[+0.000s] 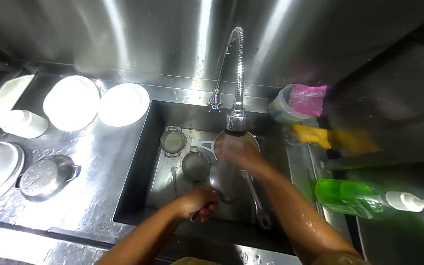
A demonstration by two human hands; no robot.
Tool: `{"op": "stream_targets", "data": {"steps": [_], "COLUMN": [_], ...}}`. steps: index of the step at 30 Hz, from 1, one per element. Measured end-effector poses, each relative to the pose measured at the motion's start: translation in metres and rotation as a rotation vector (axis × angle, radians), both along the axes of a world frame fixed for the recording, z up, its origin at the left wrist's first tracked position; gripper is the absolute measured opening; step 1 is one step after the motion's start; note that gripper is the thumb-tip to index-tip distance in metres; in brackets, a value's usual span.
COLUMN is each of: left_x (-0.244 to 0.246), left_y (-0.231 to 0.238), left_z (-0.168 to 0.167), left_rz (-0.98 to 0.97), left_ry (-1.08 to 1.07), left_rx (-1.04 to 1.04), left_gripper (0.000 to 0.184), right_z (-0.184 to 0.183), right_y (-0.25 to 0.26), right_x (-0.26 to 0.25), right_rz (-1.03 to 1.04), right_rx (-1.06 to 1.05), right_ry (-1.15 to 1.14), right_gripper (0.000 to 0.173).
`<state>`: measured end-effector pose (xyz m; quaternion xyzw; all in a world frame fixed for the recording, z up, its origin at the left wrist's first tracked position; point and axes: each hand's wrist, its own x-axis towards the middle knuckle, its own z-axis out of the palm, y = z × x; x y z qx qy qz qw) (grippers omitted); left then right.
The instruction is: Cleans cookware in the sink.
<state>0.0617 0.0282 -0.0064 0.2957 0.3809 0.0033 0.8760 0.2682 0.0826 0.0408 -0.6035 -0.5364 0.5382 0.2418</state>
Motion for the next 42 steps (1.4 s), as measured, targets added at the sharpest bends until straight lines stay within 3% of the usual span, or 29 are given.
{"op": "stream_targets", "data": {"steps": [2,4,6,8,10,12,14,16,18,19,21,23,27,29,33,36,38,40,42], "left_x": [-0.004,-0.007,-0.010,-0.011,-0.010,-0.007,-0.004,0.000,0.005,0.009,0.015,0.021,0.012,0.004,0.009,0.014,0.010,0.004,0.004], "left_y": [-0.003,-0.008,-0.013,-0.018,-0.018,-0.013,-0.007,-0.001,0.003,0.003,0.000,-0.002,0.000,0.000,-0.011,-0.013,-0.017,-0.020,-0.021], "left_z": [0.000,0.005,0.012,0.015,0.018,0.023,0.021,0.016,0.016,0.017,0.024,0.032,0.028,0.027,0.028,0.033,0.027,0.020,0.018], "left_rz": [-0.022,-0.051,-0.079,-0.082,-0.118,-0.212,-0.264,-0.291,-0.350,-0.376,-0.395,-0.414,-0.409,-0.409,-0.445,-0.450,-0.463,-0.472,-0.459], "left_ry": [-0.012,-0.020,-0.033,-0.026,0.054,0.204,0.353,0.506,0.662,0.729,0.839,0.884,0.895,0.908,0.894,0.920,0.929,0.919,0.904], "left_rx": [-0.015,-0.011,0.003,0.056,0.246,0.523,0.652,0.675,0.721,0.741,0.789,0.819,0.874,0.927,1.016,1.019,1.013,1.006,1.009], "left_gripper": [0.007,0.006,0.005,0.009,0.021,0.045,0.057,0.054,0.044,0.043,0.043,0.048,0.055,0.059,0.064,0.060,0.060,0.060,0.060], "right_z": [-0.003,-0.017,-0.032,-0.039,-0.046,-0.047,-0.046,-0.045,-0.043,-0.039,-0.037,-0.036,-0.050,-0.058,-0.059,-0.042,-0.044,-0.060,-0.068], "right_y": [-0.027,-0.044,-0.046,-0.041,-0.037,-0.042,-0.050,-0.056,-0.059,-0.058,-0.056,-0.069,-0.110,-0.109,-0.089,-0.091,-0.108,-0.121,-0.118], "right_x": [-0.009,-0.019,-0.022,-0.015,-0.004,-0.001,0.003,0.010,0.013,0.009,-0.017,-0.044,-0.022,0.001,-0.006,-0.046,-0.040,-0.021,-0.002], "right_rz": [0.199,0.360,0.348,0.092,-0.227,-0.461,-0.534,-0.422,-0.181,-0.027,0.269,0.393,0.351,0.345,0.352,0.330,0.323,0.149,-0.134], "right_rx": [0.039,0.220,0.269,0.082,-0.096,-0.070,0.045,0.149,0.181,0.106,-0.037,-0.067,0.239,0.321,0.289,0.169,0.246,0.463,0.485], "right_ry": [-0.029,-0.158,-0.340,-0.402,-0.223,0.022,0.240,0.223,-0.087,-0.276,-0.603,-0.690,-0.412,-0.501,-0.780,-0.634,-0.447,-0.460,-0.499], "right_gripper": [0.028,0.025,0.027,0.034,0.038,0.035,0.038,0.040,0.029,0.028,0.042,0.045,0.035,0.032,0.040,0.040,0.034,0.026,0.030]}}
